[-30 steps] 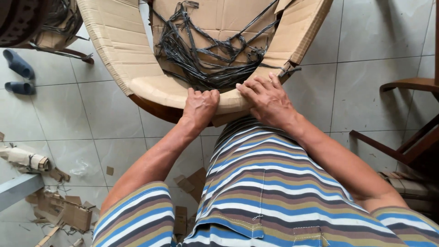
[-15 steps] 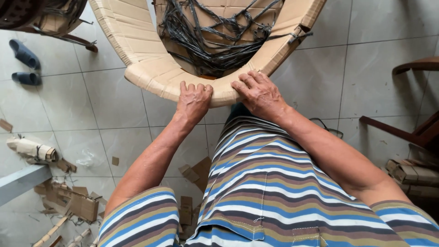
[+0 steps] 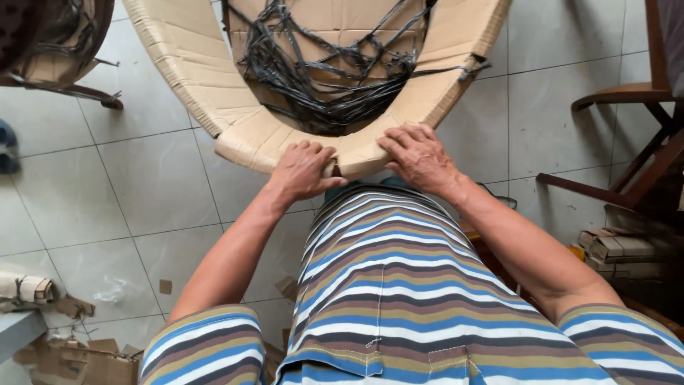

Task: Tying black plastic straps around a cardboard-wrapped chair frame to secure the packaging.

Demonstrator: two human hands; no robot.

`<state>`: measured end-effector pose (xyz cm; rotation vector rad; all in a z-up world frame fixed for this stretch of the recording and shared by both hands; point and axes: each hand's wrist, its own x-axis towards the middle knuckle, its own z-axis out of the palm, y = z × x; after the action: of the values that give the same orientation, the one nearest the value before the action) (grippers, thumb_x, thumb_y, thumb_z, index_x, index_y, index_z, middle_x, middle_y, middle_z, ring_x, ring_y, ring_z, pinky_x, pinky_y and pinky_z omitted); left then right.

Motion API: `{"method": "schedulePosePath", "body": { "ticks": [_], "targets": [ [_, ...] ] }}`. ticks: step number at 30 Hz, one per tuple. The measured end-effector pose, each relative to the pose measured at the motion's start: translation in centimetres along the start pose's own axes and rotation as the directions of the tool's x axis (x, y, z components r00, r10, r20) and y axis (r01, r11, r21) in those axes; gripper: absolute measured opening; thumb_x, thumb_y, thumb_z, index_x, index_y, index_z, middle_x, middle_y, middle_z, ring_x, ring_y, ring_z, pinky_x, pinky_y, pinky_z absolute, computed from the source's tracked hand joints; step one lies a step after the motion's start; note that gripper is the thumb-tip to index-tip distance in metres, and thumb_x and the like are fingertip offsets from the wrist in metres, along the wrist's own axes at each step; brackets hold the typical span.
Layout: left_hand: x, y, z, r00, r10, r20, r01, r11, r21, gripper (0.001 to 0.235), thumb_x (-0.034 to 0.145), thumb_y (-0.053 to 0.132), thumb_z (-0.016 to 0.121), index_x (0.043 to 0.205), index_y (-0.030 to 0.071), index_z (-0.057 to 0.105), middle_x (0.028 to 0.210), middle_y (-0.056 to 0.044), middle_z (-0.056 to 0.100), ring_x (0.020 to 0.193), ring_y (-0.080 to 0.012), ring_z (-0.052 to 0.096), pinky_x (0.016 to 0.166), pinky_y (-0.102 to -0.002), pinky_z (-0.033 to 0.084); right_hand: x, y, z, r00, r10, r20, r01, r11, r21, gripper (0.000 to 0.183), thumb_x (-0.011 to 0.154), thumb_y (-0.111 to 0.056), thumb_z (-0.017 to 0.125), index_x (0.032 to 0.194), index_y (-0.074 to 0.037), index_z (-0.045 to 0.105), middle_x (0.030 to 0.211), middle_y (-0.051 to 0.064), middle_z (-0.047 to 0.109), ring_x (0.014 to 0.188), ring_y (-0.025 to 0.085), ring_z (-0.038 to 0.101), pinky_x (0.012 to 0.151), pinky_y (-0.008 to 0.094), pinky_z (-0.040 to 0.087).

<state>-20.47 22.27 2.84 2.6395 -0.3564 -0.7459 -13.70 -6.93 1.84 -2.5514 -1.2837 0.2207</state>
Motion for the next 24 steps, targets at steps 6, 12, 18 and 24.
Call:
{"method": "schedulePosePath", "body": {
  "ticks": [6, 12, 18, 24],
  "targets": [
    [2.7, -2.3, 2.5, 0.985, 0.162, -0.062, -0.154, 0.981, 0.118, 0.077, 0.074, 0.078, 0.068, 0.119, 0.016, 0.066, 0.102, -0.009, 0.066, 0.102, -0.0301, 0.065, 0.089, -0.045, 0.049, 1.7, -0.8, 0.8, 0.989, 0.068, 0.134, -0.041, 0.98, -0.197, 0.073, 0.078, -0.044, 0.078, 0.144, -0.022, 0.054, 0.137, 0.002, 0.059, 0.129, 0.026, 0.054, 0.107, 0.045, 0.036],
    [2.1, -2.5, 3.3, 0.964, 0.212, -0.157, -0.202, 0.976, 0.078, 0.075, 0.079, 0.081, 0.059, 0.113, 0.014, 0.061, 0.093, -0.01, 0.066, 0.092, -0.0315, 0.068, 0.081, -0.046, 0.051, 1.7, -1.6, 2.7, 0.956, 0.17, 0.237, -0.124, 0.973, -0.195, 0.089, 0.073, -0.034, 0.084, 0.15, -0.011, 0.046, 0.147, 0.014, 0.051, 0.142, 0.037, 0.042, 0.12, 0.058, 0.022],
    [1.7, -3.9, 4.9, 0.932, -0.041, -0.36, 0.028, 0.999, -0.044, 0.061, 0.099, 0.068, 0.041, 0.084, 0.014, 0.066, 0.078, -0.009, 0.066, 0.081, -0.0301, 0.07, 0.074, -0.044, 0.051, 3.8, -1.2, -0.8, 0.876, 0.16, 0.455, -0.134, 0.987, -0.089, 0.095, 0.075, -0.048, 0.081, 0.153, -0.013, 0.042, 0.153, 0.014, 0.046, 0.148, 0.038, 0.038, 0.124, 0.059, 0.02],
    [2.6, -3.8, 5.7, 0.781, -0.059, -0.622, 0.096, 0.995, 0.027, 0.031, 0.086, 0.045, 0.059, 0.069, 0.019, 0.057, 0.065, -0.003, 0.053, 0.067, -0.025, 0.061, 0.061, -0.039, 0.048, 11.6, 3.9, -4.1, 0.675, 0.002, 0.738, -0.287, 0.922, 0.259, 0.053, 0.1, -0.051, 0.051, 0.132, -0.011, 0.066, 0.13, 0.019, 0.068, 0.128, 0.044, 0.059, 0.109, 0.061, 0.042]
  ]
}}
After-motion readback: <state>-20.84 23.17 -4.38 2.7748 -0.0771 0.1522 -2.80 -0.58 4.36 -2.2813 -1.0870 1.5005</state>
